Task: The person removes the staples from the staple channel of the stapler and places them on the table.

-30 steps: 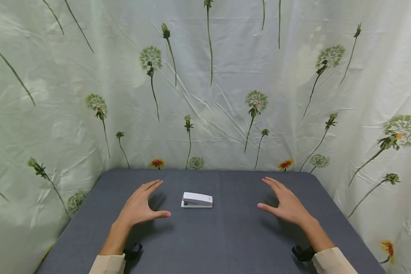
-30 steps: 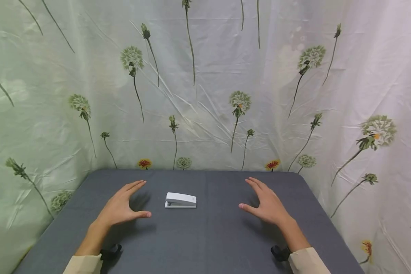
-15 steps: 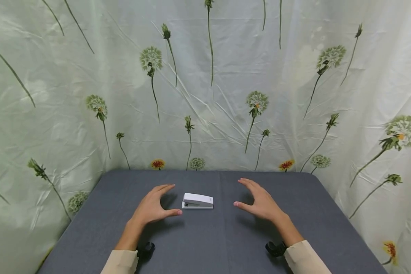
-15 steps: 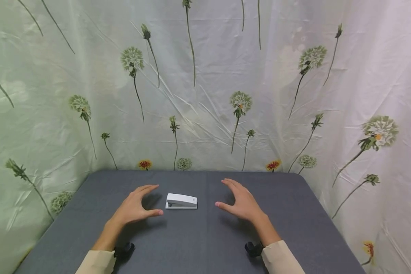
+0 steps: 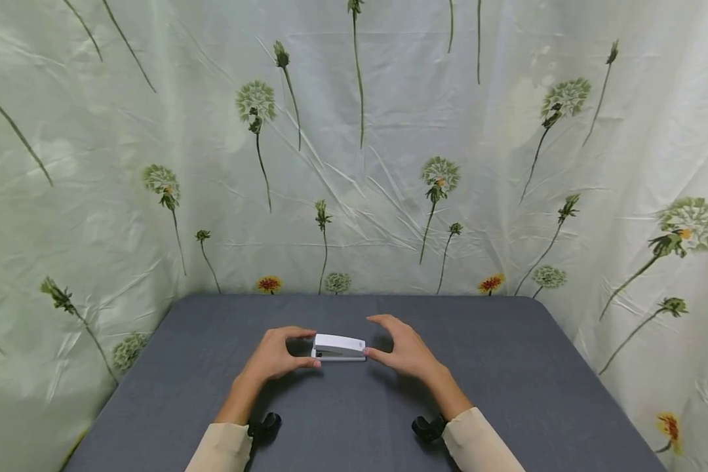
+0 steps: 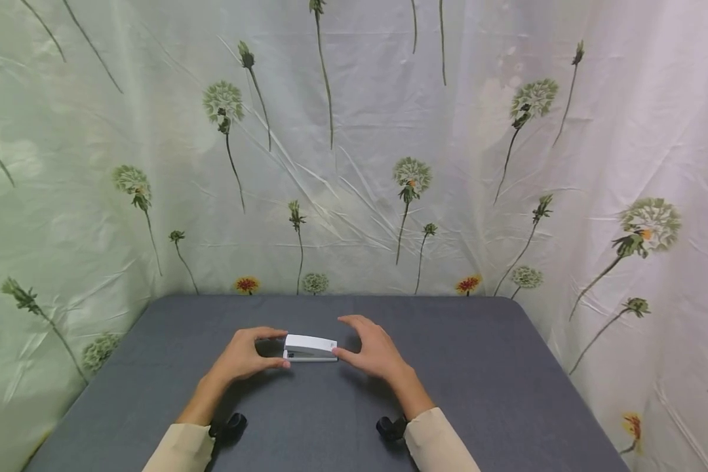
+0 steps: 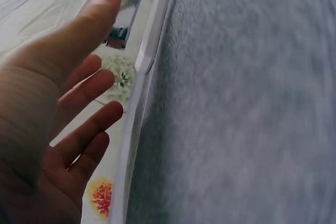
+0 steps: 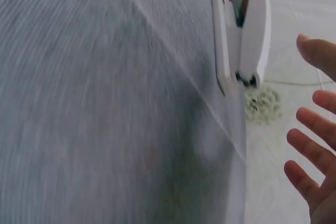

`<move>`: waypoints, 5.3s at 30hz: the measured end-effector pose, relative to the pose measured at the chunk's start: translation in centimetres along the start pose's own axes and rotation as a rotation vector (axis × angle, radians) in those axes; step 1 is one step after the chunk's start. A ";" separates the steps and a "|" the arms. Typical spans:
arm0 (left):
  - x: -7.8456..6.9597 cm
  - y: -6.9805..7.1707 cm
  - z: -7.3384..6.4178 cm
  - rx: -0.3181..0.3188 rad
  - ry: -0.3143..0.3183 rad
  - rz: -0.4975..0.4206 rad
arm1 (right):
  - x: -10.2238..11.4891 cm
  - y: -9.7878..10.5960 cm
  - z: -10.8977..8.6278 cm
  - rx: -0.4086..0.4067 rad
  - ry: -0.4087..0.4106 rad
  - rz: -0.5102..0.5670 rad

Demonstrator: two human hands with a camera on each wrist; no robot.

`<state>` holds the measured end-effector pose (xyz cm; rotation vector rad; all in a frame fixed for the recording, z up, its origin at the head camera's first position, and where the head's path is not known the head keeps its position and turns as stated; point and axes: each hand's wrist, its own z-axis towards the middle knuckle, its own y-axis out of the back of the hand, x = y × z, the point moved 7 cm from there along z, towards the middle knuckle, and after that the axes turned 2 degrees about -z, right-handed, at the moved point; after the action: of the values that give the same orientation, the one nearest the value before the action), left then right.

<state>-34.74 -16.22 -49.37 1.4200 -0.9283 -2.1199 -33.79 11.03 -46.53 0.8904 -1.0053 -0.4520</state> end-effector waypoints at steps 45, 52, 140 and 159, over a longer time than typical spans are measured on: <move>0.6 -2.2 0.9 -0.016 0.002 -0.133 | 6.0 -4.3 4.4 0.038 0.150 -0.163; 0.6 -2.2 0.9 -0.012 -0.009 -0.144 | 5.8 -2.5 4.1 0.011 0.178 -0.140; 0.8 -1.7 0.4 -0.056 0.056 -0.138 | -3.6 2.3 -2.0 -0.039 0.009 -0.089; 0.3 -2.4 0.6 -0.036 0.050 -0.159 | 1.5 0.1 0.7 -0.108 0.075 -0.229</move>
<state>-35.36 -14.59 -51.19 1.5684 -0.7771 -2.1914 -33.66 9.81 -45.46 0.9220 -0.8057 -0.6558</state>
